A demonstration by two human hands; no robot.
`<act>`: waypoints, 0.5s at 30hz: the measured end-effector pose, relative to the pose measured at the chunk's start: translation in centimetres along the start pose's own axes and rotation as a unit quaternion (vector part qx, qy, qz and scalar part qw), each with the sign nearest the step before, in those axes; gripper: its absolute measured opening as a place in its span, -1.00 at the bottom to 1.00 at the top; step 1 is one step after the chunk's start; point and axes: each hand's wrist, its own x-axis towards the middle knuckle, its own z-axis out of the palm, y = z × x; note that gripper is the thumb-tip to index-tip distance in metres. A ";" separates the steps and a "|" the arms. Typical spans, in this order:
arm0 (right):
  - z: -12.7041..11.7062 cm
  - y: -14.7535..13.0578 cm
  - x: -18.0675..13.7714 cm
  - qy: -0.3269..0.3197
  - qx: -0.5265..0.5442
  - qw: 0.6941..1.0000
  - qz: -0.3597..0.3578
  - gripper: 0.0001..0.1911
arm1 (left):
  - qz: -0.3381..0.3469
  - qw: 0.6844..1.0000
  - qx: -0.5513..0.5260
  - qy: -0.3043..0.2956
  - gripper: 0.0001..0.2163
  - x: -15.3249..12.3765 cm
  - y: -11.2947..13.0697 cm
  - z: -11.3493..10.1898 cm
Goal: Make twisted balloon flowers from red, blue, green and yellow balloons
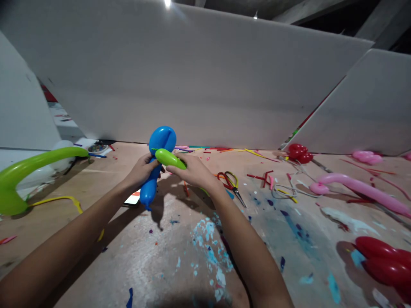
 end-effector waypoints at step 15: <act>0.9 -1.5 -0.2 -0.016 0.003 1.000 0.005 -0.64 | 0.088 0.969 0.201 -0.110 -0.39 -1.2 4.0 -2.9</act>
